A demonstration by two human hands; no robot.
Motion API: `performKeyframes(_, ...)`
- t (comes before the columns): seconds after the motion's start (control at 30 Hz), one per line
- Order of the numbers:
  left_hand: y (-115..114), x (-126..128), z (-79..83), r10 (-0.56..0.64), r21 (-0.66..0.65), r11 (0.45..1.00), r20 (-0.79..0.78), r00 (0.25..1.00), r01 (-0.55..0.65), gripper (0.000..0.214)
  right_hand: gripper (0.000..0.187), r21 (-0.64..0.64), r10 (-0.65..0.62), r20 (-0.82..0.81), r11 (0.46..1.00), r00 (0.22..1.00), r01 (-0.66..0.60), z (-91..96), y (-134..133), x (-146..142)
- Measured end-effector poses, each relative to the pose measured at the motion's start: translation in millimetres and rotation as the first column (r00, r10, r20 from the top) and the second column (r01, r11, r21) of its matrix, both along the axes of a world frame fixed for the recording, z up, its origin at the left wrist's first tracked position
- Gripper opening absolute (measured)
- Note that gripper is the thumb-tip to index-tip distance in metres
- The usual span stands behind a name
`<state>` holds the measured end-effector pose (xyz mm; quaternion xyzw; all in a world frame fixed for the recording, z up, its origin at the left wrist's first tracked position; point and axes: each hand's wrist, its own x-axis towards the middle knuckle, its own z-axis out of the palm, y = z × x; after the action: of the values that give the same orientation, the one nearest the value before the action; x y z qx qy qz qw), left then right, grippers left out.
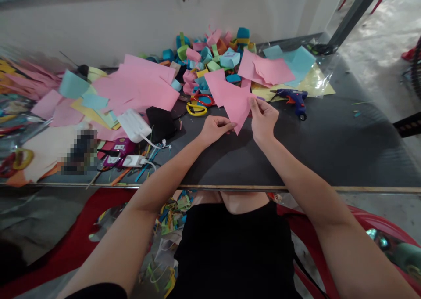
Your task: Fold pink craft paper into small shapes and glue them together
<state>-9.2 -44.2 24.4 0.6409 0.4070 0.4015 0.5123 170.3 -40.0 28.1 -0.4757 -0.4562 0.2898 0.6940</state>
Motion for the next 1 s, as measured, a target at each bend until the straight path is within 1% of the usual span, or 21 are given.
performKeyframes(0.1, 0.6, -0.2, 0.7, 0.053, 0.0, 0.999, -0.023, 0.998, -0.053, 0.043, 0.044, -0.039, 0.042, -0.042, 0.998, 0.998, -0.044, -1.0, 2.1, 0.8)
performKeyframes(0.17, 1.0, -0.4, 2.6, 0.066, -0.023, 0.998, -0.041, 0.997, -0.067, 0.042, 0.043, -0.06, 0.059, -0.062, 0.996, 0.996, -0.062, -1.4, 3.1, 1.2)
performKeyframes(0.27, 0.5, 0.0, 6.8, 0.064, -0.05, 0.997, -0.053, 0.997, -0.067, 0.041, 0.043, -0.059, 0.049, -0.04, 0.997, 0.998, -0.052, -1.2, 3.1, 1.0)
performKeyframes(0.43, -3.1, 3.3, 9.6, 0.056, -0.045, 0.997, -0.03, 0.998, -0.057, 0.045, 0.042, -0.024, 0.012, -0.033, 1.0, 0.999, -0.012, -1.3, 1.3, 0.3)
performKeyframes(0.53, -5.0, 4.9, 8.6, 0.007, -0.032, 0.999, -0.053, 0.999, -0.008, 0.044, 0.042, -0.036, 0.019, -0.069, 0.999, 0.997, -0.022, -1.5, 0.1, 0.0)
performKeyframes(0.63, -6.1, 4.9, 8.7, -0.06, -0.008, 0.998, -0.121, 0.991, 0.059, 0.039, 0.043, -0.034, 0.019, -0.098, 0.999, 0.995, -0.023, -1.1, -0.4, -0.1)
performKeyframes(0.7, -6.5, 4.6, 9.5, -0.065, 0.005, 0.998, -0.143, 0.988, 0.067, 0.036, 0.043, -0.021, 0.013, -0.093, 1.0, 0.996, -0.015, -0.5, -0.1, 0.2)
performKeyframes(0.83, -6.5, 5.6, 9.3, -0.051, -0.035, 0.998, -0.092, 0.994, 0.048, 0.031, 0.044, -0.035, -0.015, -0.063, 0.999, 0.998, 0.013, 0.3, 1.5, 1.9)
performKeyframes(1.0, -6.3, 7.0, 7.9, -0.062, -0.079, 0.995, -0.05, 0.997, 0.058, 0.014, 0.046, -0.02, -0.012, -0.081, 1.0, 0.997, 0.01, -0.1, 3.3, 4.4)
